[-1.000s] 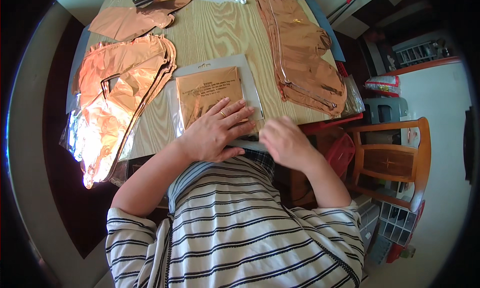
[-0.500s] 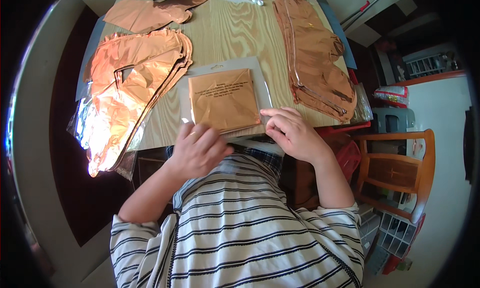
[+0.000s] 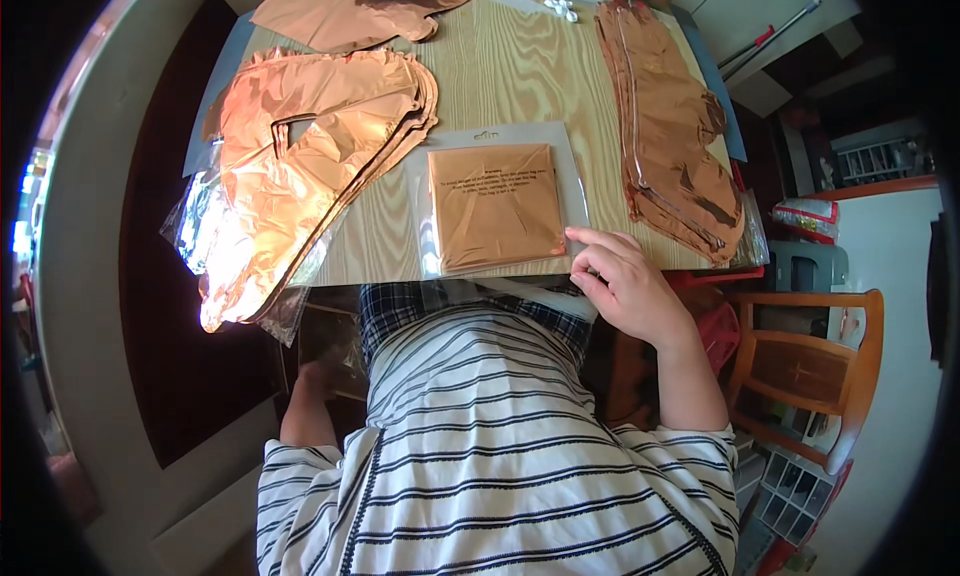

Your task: Folding a metallic foil balloon and placing it onto a cardboard backing and into a plastic sleeve.

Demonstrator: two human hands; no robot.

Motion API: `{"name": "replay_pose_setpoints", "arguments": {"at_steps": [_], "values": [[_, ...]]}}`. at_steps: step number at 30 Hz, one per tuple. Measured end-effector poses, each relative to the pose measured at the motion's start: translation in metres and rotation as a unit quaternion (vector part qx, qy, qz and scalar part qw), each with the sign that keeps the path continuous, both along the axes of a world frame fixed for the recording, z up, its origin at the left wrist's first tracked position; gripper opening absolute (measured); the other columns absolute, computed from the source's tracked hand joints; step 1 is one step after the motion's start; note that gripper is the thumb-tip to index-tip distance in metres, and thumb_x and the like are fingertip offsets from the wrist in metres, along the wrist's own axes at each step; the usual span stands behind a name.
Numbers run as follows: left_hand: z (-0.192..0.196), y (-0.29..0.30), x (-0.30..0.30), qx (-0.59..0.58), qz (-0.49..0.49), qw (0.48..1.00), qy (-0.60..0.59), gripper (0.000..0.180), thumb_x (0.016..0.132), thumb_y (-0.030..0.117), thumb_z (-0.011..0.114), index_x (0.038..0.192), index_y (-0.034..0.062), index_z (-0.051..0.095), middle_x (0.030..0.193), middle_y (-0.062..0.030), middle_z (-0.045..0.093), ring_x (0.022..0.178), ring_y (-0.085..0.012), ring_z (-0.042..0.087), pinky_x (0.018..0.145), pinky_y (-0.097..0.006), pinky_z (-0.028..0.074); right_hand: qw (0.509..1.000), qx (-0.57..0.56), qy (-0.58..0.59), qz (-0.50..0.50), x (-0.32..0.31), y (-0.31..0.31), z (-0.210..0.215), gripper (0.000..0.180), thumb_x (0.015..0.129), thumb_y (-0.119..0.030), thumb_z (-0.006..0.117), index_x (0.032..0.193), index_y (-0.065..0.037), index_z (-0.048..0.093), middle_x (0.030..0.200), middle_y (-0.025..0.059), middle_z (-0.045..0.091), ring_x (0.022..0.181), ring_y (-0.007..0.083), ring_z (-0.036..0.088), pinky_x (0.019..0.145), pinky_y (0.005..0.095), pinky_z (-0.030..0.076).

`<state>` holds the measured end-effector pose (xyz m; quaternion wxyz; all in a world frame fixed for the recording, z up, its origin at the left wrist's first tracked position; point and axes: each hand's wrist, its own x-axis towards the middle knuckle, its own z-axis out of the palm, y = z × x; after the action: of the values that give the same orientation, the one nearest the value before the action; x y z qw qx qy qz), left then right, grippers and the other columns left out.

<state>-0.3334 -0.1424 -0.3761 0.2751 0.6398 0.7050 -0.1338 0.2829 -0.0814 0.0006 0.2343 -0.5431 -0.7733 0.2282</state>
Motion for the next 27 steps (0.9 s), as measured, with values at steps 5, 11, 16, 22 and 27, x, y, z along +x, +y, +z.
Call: {"name": "replay_pose_setpoints", "arguments": {"at_steps": [5, 11, 16, 22, 27], "values": [[-0.018, 0.004, 0.006, 0.031, 0.036, 0.999, -0.019, 0.028, 0.083, 0.023, 0.071, 0.108, 0.0105, 0.068, 0.098, -0.0149, 0.068, 0.086, -0.0316, 0.068, 0.08, -0.043, 0.057, 1.0, 0.005, -0.005, -0.013, -0.002, -0.004, -0.001, 0.012, 0.087, -0.008, 0.072, 0.089, -0.004, 0.061, 0.129, 0.0192, 0.064, 0.114, 0.035, 0.062, 0.1, 0.0449, 0.045], [-0.022, 0.009, -0.001, 0.035, 0.049, 0.997, -0.041, 0.038, 0.083, 0.028, 0.072, 0.115, 0.0088, 0.066, 0.104, -0.0154, 0.068, 0.09, -0.0309, 0.068, 0.081, -0.044, 0.057, 1.0, 0.007, 0.0, -0.012, 0.0, -0.006, -0.003, 0.011, 0.087, -0.009, 0.072, 0.091, -0.005, 0.063, 0.131, 0.0177, 0.064, 0.115, 0.0334, 0.063, 0.1, 0.0443, 0.046], [-0.027, 0.009, -0.011, 0.032, 0.063, 0.996, -0.062, 0.045, 0.084, 0.032, 0.072, 0.121, 0.0075, 0.064, 0.108, -0.0159, 0.068, 0.092, -0.0302, 0.068, 0.083, -0.045, 0.056, 1.0, -0.003, 0.004, -0.009, -0.001, -0.005, -0.001, 0.01, 0.087, -0.01, 0.073, 0.093, -0.005, 0.065, 0.132, 0.0166, 0.064, 0.117, 0.032, 0.063, 0.101, 0.0436, 0.046], [-0.009, 0.011, -0.08, 0.009, 0.05, 0.992, -0.114, 0.055, 0.085, 0.037, 0.073, 0.129, 0.0058, 0.061, 0.114, -0.0164, 0.068, 0.096, -0.0295, 0.068, 0.084, -0.045, 0.056, 1.0, -0.01, 0.016, -0.011, 0.004, -0.012, -0.005, 0.014, 0.088, -0.01, 0.073, 0.099, -0.004, 0.068, 0.139, 0.0144, 0.062, 0.122, 0.0336, 0.061, 0.103, 0.0424, 0.047], [0.056, 0.055, 0.039, -0.057, -0.099, 0.992, -0.052, 0.037, 0.08, 0.024, 0.075, 0.109, 0.0033, 0.064, 0.099, -0.0173, 0.069, 0.084, -0.0347, 0.068, 0.08, -0.044, 0.056, 1.0, 0.011, 0.024, -0.005, -0.001, -0.01, -0.005, 0.024, 0.083, -0.008, 0.076, 0.106, -0.005, 0.068, 0.138, 0.0139, 0.061, 0.123, 0.0329, 0.06, 0.104, 0.0433, 0.046]]}}
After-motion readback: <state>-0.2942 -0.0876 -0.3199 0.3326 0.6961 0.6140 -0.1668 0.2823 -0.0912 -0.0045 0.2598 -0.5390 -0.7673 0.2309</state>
